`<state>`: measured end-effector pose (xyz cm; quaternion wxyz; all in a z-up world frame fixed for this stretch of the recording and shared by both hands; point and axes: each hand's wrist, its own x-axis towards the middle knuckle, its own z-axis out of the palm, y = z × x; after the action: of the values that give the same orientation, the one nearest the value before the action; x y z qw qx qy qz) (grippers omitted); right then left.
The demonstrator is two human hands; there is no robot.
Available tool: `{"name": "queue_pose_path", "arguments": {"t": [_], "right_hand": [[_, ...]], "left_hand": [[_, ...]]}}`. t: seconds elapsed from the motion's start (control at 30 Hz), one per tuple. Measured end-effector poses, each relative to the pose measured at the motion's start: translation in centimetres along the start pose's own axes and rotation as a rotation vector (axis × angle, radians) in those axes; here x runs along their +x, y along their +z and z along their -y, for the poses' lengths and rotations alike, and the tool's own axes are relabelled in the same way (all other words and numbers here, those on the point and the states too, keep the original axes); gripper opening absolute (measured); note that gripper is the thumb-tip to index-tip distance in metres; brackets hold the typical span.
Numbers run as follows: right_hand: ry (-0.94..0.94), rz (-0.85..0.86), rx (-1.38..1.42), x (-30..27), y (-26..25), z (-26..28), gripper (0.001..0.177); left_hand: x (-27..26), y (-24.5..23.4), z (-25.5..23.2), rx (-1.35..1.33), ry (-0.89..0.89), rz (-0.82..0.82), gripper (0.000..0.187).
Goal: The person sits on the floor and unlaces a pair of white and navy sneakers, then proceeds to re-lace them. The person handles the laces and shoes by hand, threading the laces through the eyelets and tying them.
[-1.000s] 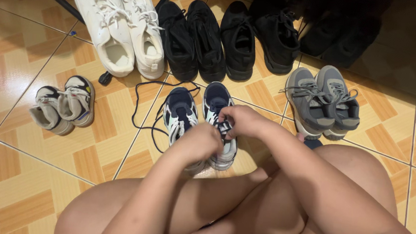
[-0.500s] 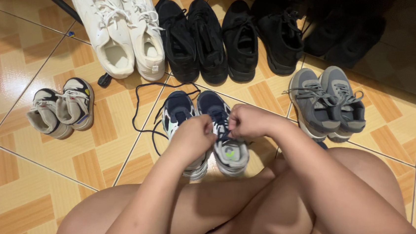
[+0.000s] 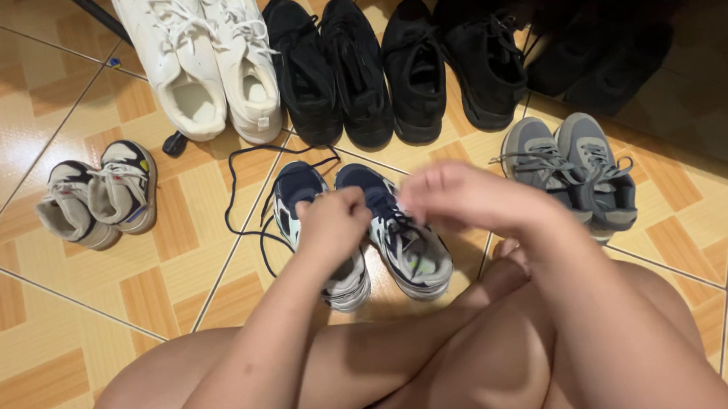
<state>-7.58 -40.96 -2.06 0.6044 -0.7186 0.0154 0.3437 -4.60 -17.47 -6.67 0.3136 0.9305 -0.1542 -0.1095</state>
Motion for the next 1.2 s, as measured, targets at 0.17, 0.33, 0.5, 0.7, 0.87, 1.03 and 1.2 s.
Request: {"name": "queue_pose_path", "arguments": {"t": [0.17, 0.33, 0.5, 0.7, 0.87, 1.03, 1.2], "right_hand": [[0.077, -0.185, -0.645, -1.5, 1.9, 0.2, 0.028], [0.043, -0.39, -0.959, 3.5, 5.2, -1.4, 0.022], [-0.118, -0.46, -1.078, 5.5, 5.4, -3.6, 0.017], [-0.206, -0.262, -0.863, 5.9, 3.3, -6.0, 0.03], [-0.028, -0.271, -0.698, 7.1, 2.2, -6.1, 0.033], [-0.124, -0.388, -0.549, 7.6, 2.1, -6.1, 0.026], [-0.017, -0.389, -0.617, 7.4, 2.1, -6.0, 0.027]], "left_hand": [[-0.8, -0.7, -1.5, -0.241, -0.151, 0.196, 0.024], [-2.1, 1.2, -3.4, 0.087, 0.121, 0.092, 0.043], [-1.6, 1.4, -1.9, 0.141, 0.158, -0.052, 0.006], [-0.7, 1.3, -0.2, -0.062, 0.147, 0.105, 0.005], [-1.3, 2.9, -0.7, 0.037, 0.346, -0.165, 0.021], [-1.3, 3.6, -0.4, -0.112, 0.307, -0.323, 0.016], [-1.1, 4.0, 0.0, -0.118, 0.225, -0.264, 0.017]]}}
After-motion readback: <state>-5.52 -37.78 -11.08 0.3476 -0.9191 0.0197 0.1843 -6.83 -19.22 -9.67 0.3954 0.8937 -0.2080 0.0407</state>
